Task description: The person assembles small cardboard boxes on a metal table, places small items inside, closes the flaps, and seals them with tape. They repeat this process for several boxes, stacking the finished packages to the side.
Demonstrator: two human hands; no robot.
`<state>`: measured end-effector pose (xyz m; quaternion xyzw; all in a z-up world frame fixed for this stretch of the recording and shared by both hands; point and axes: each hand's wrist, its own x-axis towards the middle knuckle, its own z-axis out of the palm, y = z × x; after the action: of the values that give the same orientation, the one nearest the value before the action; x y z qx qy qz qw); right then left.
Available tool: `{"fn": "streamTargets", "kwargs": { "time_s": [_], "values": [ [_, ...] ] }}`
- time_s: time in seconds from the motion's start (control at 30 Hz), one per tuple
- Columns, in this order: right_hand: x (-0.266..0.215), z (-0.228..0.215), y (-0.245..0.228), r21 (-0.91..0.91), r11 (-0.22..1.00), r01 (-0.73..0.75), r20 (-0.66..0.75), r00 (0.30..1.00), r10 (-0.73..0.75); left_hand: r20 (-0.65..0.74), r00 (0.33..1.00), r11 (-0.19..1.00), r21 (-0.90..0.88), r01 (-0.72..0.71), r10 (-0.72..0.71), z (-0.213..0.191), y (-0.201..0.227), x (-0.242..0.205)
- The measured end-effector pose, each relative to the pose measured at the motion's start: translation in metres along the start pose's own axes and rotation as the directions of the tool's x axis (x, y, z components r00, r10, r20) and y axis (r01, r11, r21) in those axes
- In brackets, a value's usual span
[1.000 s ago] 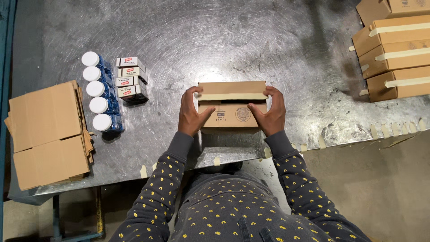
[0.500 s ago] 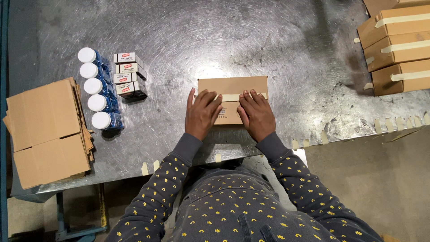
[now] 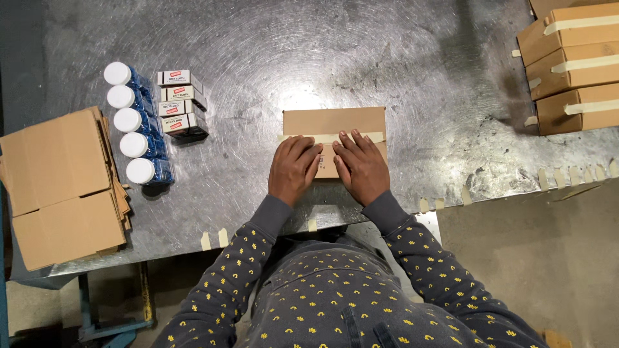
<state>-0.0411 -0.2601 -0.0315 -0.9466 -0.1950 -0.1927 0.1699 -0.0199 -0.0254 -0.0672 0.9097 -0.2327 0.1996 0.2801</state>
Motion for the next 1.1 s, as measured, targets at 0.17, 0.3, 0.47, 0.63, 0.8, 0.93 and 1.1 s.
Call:
{"fn": "streamTargets", "kwargs": {
  "time_s": [0.17,0.3,0.47,0.63,0.8,0.93,1.1],
  "values": [
    [-0.001,-0.009,0.008,0.020,0.995,-0.095,-0.014,0.995,0.095,0.015,0.968,0.954,-0.164,0.250,-0.251,-0.033,0.004,0.003],
    [-0.001,-0.010,0.006,0.054,0.987,-0.152,-0.042,0.987,0.154,-0.046,0.914,0.868,-0.336,0.365,-0.402,-0.052,0.002,0.001],
    [0.001,0.000,-0.007,0.034,0.994,-0.105,-0.055,0.993,0.106,-0.016,0.930,0.910,-0.217,0.354,-0.366,-0.057,0.010,0.006],
    [-0.002,0.008,-0.007,0.021,0.999,-0.033,-0.056,0.998,0.034,0.000,0.966,0.964,-0.059,0.259,-0.259,-0.030,0.009,0.002],
    [0.001,0.008,-0.013,0.067,0.998,0.011,-0.016,1.000,-0.010,0.061,0.991,0.985,0.131,0.108,-0.117,-0.033,0.039,0.014],
    [0.002,0.011,-0.020,0.020,0.999,0.036,-0.011,0.999,-0.036,0.073,0.995,0.993,0.097,0.063,-0.070,-0.010,0.035,0.003],
    [-0.002,0.001,-0.009,0.000,1.000,0.007,-0.007,1.000,-0.007,-0.032,0.999,0.997,0.072,0.027,-0.025,-0.008,0.013,-0.005]
  ]
}}
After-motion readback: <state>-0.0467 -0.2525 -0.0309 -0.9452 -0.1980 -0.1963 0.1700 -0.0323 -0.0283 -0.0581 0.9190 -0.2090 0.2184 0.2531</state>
